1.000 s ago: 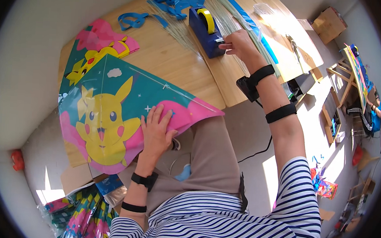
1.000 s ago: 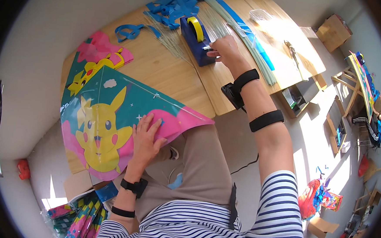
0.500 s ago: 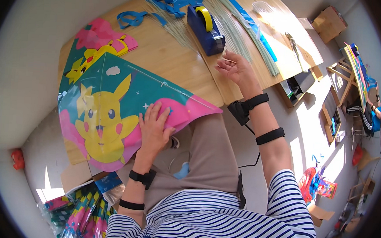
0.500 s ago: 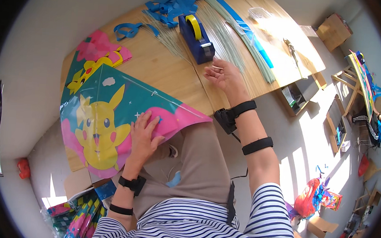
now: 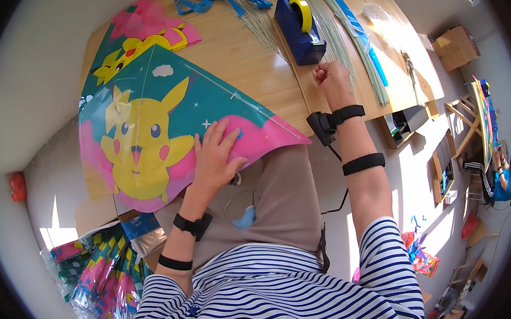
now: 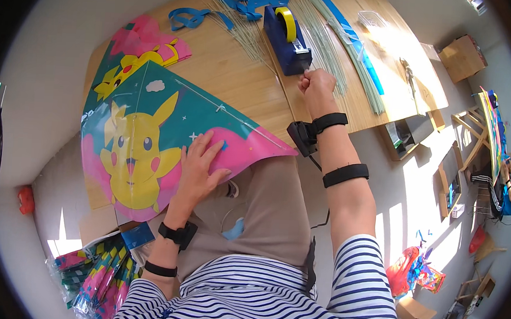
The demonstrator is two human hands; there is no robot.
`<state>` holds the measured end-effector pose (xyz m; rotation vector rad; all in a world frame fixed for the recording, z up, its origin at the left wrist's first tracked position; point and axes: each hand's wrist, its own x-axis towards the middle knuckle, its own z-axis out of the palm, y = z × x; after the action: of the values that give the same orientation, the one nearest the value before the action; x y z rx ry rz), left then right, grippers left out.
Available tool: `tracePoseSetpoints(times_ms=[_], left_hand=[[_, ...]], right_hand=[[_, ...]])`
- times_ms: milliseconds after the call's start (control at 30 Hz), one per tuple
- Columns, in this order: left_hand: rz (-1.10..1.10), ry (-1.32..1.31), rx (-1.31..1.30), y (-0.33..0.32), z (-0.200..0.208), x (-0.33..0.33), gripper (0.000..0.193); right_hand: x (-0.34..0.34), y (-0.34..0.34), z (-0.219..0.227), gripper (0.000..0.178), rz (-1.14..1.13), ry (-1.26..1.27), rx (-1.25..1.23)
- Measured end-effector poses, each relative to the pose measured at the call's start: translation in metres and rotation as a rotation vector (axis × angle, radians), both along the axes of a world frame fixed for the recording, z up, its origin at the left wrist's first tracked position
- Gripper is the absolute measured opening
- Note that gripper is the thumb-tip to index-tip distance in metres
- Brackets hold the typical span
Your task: The recorder is assembling a printed plastic kite by attaching support rods to the edges of the material.
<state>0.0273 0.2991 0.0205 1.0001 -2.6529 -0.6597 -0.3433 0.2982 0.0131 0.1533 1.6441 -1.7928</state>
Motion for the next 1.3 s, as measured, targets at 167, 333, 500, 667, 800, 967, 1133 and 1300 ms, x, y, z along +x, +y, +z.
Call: tracePoseSetpoints(times_ms=[167,333,500,667,800,967,1133,1300], left_hand=[[0.034,0.1,-0.045,-0.004,0.004,0.007,0.062],[0.04,0.096,-0.074,-0.015,0.01,0.003,0.057],[0.03,0.111,-0.055,-0.023,0.008,-0.001,0.046],[-0.002,0.128,-0.055,-0.028,-0.002,-0.013,0.044],[-0.015,0.144,-0.056,-0.03,-0.004,-0.023,0.043],[-0.028,0.161,-0.066,-0.032,-0.008,-0.03,0.044],[-0.045,0.185,-0.07,-0.035,-0.01,-0.035,0.046],[-0.051,0.173,-0.066,-0.039,-0.012,-0.039,0.055]], right_hand=[[0.028,0.005,0.015,0.011,0.556,0.597,0.143],[0.105,-0.044,0.026,0.01,1.205,1.102,0.201],[0.13,-0.071,0.008,0.014,1.338,1.244,0.312],[0.134,-0.078,0.002,0.014,1.351,1.3,0.36],[0.134,-0.081,-0.002,0.015,1.347,1.3,0.419],[0.137,-0.078,-0.005,0.016,1.307,1.328,0.452],[0.139,-0.077,-0.005,0.016,1.296,1.325,0.484],[0.14,-0.078,-0.009,0.016,1.282,1.353,0.496]])
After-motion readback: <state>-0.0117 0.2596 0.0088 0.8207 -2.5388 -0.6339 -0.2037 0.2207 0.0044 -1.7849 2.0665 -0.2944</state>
